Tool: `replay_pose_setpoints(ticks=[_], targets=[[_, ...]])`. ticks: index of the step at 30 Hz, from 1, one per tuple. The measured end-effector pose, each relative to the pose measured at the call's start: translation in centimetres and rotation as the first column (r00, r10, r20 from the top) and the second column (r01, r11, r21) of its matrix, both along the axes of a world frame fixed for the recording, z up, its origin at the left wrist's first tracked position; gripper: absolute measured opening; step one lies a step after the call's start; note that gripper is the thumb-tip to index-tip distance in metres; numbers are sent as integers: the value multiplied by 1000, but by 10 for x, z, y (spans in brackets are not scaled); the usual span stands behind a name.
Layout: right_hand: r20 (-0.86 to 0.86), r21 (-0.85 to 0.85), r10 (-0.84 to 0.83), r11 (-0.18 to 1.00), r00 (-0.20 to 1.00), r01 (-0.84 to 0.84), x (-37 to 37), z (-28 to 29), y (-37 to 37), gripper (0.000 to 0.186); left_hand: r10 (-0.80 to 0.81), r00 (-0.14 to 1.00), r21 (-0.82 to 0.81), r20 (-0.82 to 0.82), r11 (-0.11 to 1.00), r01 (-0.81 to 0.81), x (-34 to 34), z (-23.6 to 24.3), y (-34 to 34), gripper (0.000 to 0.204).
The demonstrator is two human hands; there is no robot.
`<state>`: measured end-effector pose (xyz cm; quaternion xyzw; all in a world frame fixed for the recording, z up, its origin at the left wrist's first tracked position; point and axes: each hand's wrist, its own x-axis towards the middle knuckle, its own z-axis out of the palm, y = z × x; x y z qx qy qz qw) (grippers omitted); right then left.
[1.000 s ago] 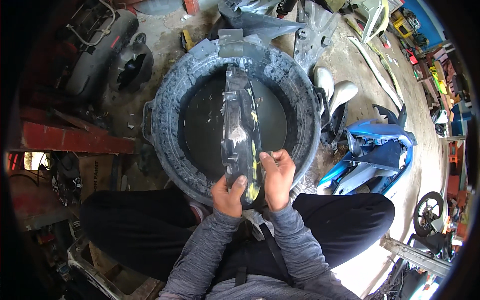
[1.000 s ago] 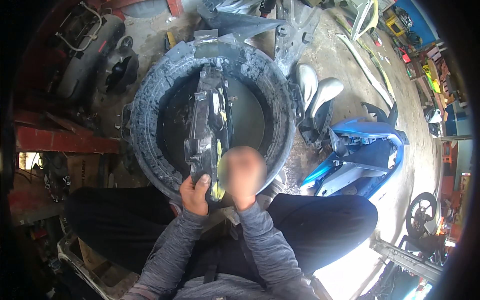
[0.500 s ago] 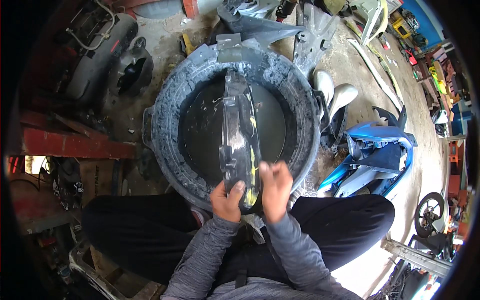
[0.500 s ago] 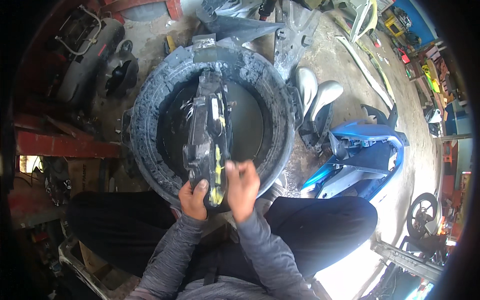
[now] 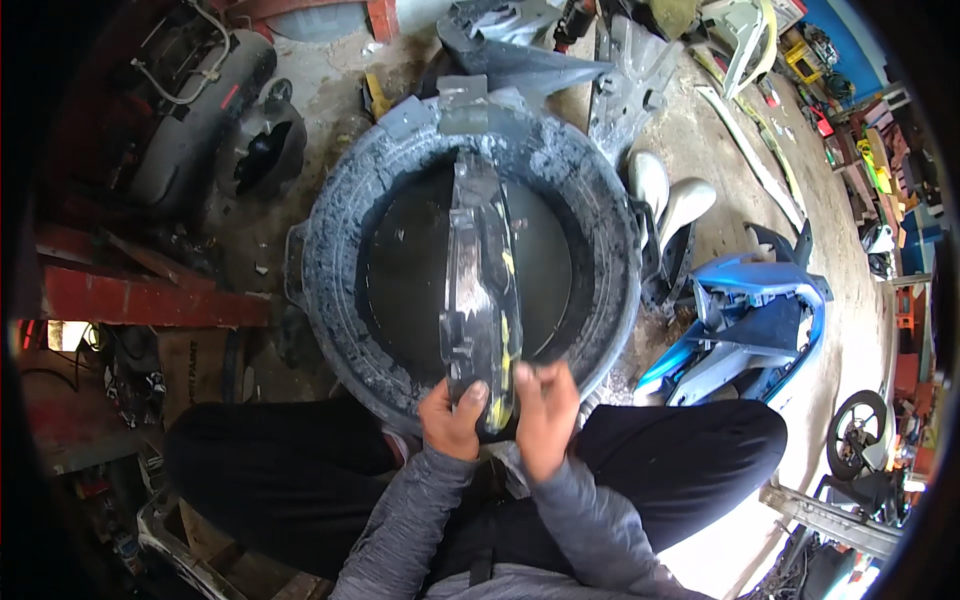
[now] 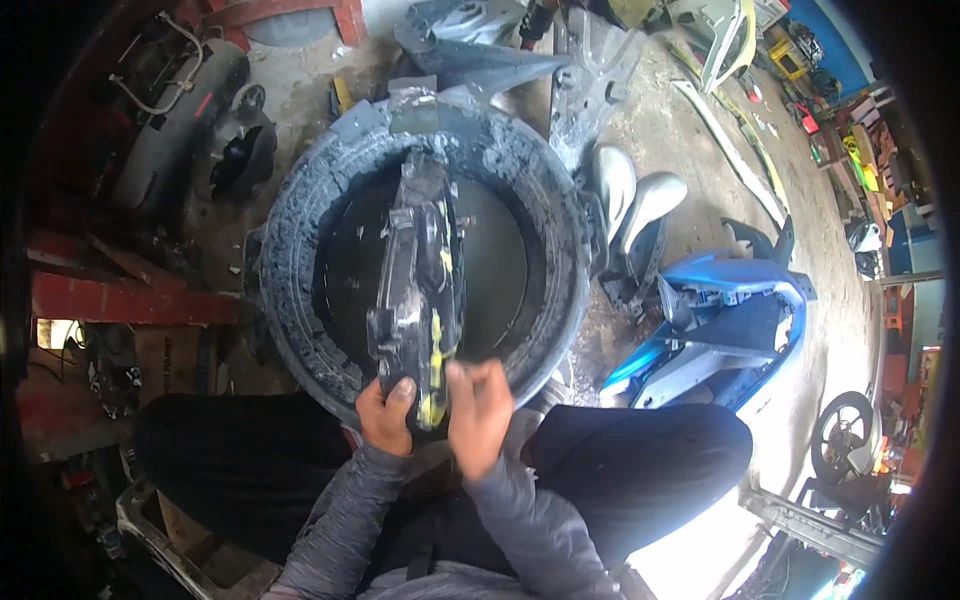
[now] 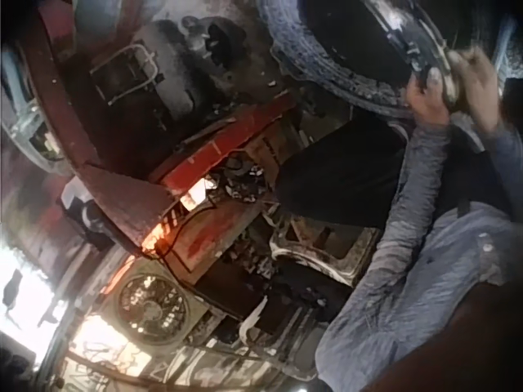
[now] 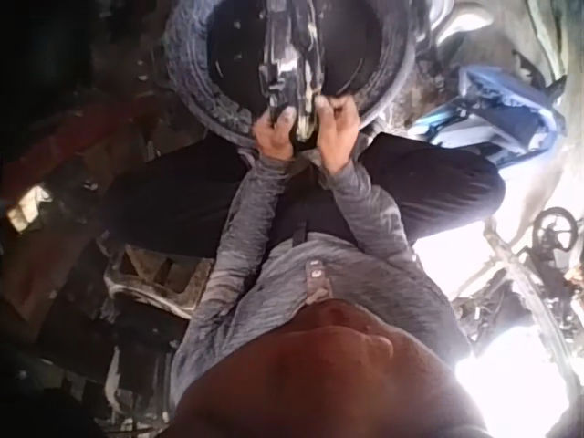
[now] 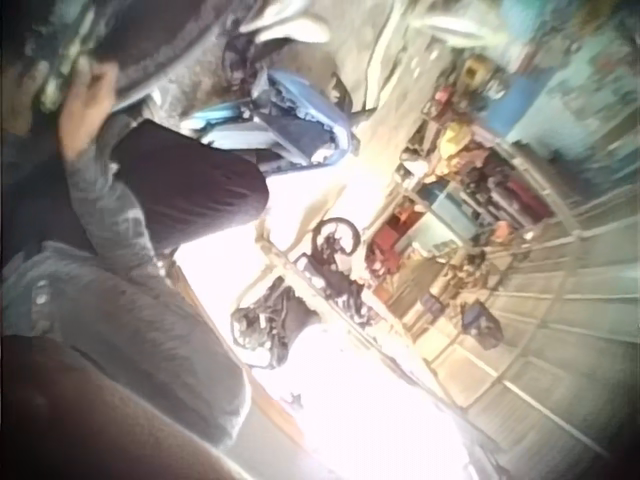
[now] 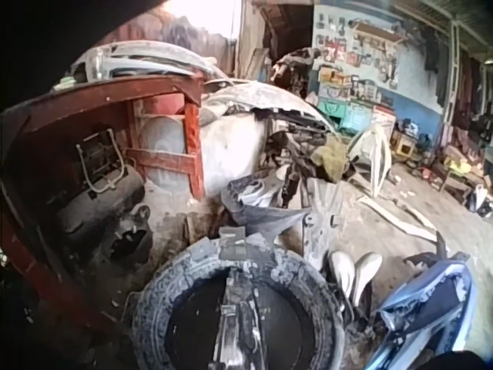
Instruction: The person wet sands a motorcycle plastic part using sandpaper over a basin of water, rubbing the surface and feeling the smoothed areas with their fingers.
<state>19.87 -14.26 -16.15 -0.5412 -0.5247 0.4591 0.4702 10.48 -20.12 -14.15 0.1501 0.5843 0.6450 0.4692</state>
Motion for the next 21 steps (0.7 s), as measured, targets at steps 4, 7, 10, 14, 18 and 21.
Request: replay_pose_setpoints(ticks=[4, 7, 10, 14, 18, 21], targets=[[63, -34, 33, 999, 997, -31, -7, 20, 29, 23, 13, 1000, 3, 9, 1000, -13, 0, 1, 5, 27], [-24, 47, -19, 999, 1000, 20, -2, 13, -9, 24, 31, 999, 15, 8, 999, -31, 3, -3, 2, 28], [-68, -56, -1, 998, 998, -3, -12, 13, 28, 23, 21, 1000, 13, 21, 1000, -22, 2, -8, 0, 27], [87, 61, 4, 998, 996, -10, 1, 12, 2, 27, 3, 1000, 9, 5, 1000, -3, -4, -4, 1, 26], [101, 21, 33, 999, 994, -36, -2, 18, 28, 27, 21, 999, 1, 27, 1000, -21, 2, 1, 3, 28], [-22, 58, 1, 998, 1000, 1, -3, 11, -5, 27, 26, 1000, 3, 6, 1000, -26, -5, -4, 4, 29]])
